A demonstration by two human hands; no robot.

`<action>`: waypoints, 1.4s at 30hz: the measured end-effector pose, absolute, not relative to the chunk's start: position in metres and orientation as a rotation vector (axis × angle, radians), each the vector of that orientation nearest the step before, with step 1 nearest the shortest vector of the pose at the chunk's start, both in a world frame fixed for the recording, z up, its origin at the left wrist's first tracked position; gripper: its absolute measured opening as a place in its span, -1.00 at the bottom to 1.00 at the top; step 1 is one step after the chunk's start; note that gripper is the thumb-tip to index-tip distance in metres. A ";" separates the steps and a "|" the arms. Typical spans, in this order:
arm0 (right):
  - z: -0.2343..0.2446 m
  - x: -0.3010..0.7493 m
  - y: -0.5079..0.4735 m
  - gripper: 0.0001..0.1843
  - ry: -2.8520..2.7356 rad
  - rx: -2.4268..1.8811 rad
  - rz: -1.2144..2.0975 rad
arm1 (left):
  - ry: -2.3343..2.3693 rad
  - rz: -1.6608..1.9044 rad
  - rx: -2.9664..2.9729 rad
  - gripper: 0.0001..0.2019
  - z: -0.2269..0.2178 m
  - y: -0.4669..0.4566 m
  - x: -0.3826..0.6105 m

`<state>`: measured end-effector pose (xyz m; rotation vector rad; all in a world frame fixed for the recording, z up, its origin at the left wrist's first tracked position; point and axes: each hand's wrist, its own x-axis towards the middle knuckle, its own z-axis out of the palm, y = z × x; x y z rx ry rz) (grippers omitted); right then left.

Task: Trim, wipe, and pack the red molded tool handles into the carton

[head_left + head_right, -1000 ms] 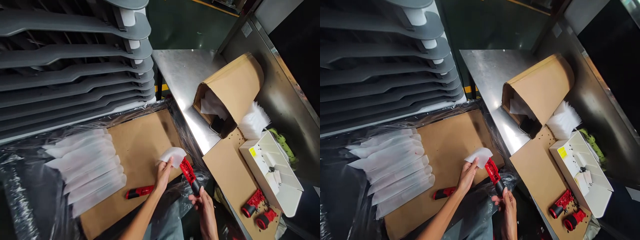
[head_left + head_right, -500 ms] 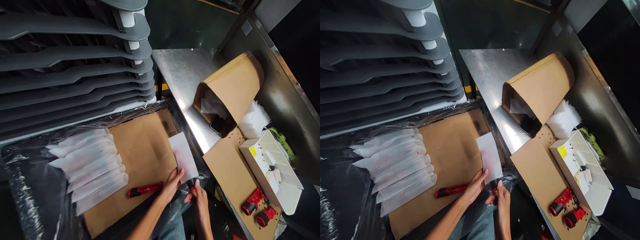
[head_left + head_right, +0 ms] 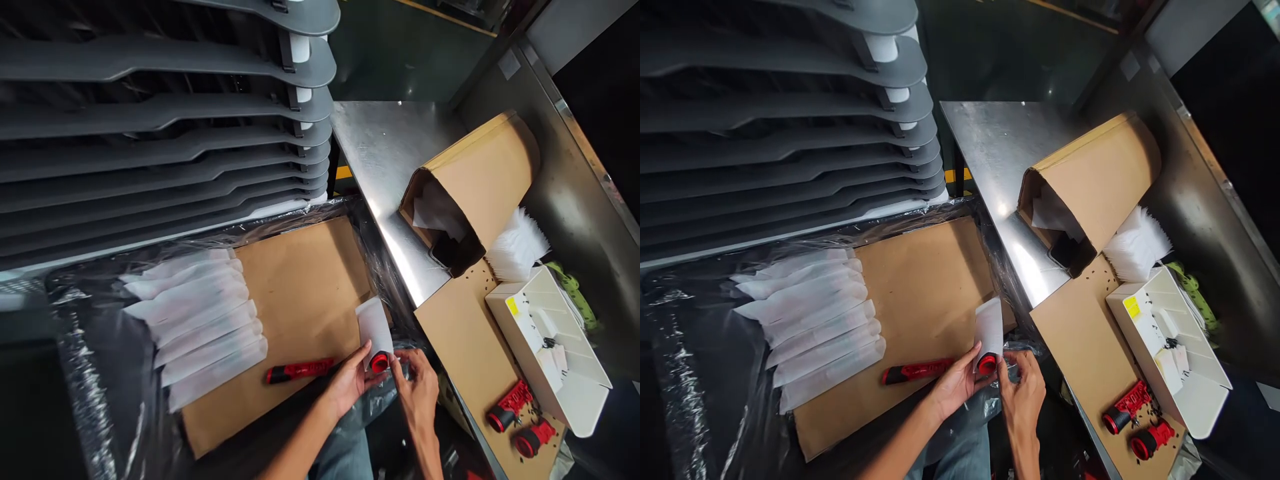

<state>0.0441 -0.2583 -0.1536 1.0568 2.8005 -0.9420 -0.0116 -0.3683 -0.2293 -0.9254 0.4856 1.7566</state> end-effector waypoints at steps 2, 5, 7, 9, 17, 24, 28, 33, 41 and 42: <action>-0.156 0.042 -0.260 -0.53 2.837 1.000 -0.821 | 0.468 1.758 -0.927 -0.87 -0.229 -0.371 -0.009; -0.157 0.042 -0.262 -0.55 2.915 0.883 -0.667 | 0.424 1.750 -0.898 -0.82 -0.228 -0.377 -0.007; -0.154 0.042 -0.261 -0.58 2.970 0.740 -0.538 | 0.369 1.731 -0.858 -0.71 -0.226 -0.382 -0.008; -0.149 0.041 -0.259 -0.61 2.984 0.527 -0.396 | 0.317 1.691 -0.828 -0.57 -0.226 -0.386 -0.010; -0.130 0.043 -0.255 -0.67 2.893 0.145 -0.526 | 0.392 1.657 -0.927 -0.86 -0.232 -0.404 0.008; -0.149 0.049 -0.269 -0.71 2.813 0.278 -0.926 | 0.717 1.972 -1.484 -0.78 -0.243 -0.471 0.049; -0.167 0.053 -0.273 -0.70 2.735 0.197 -1.013 | 0.940 1.965 -1.898 -0.81 -0.276 -0.512 0.055; -0.173 0.056 -0.270 -0.71 2.660 0.142 -1.060 | 1.057 1.828 -2.029 -0.85 -0.319 -0.541 0.033; -0.167 0.055 -0.276 -0.66 2.599 0.242 -1.092 | 1.167 1.629 -1.814 -0.76 -0.352 -0.557 0.000; -0.165 0.053 -0.276 -0.65 2.595 0.267 -1.084 | 1.203 1.593 -1.766 -0.75 -0.353 -0.559 -0.001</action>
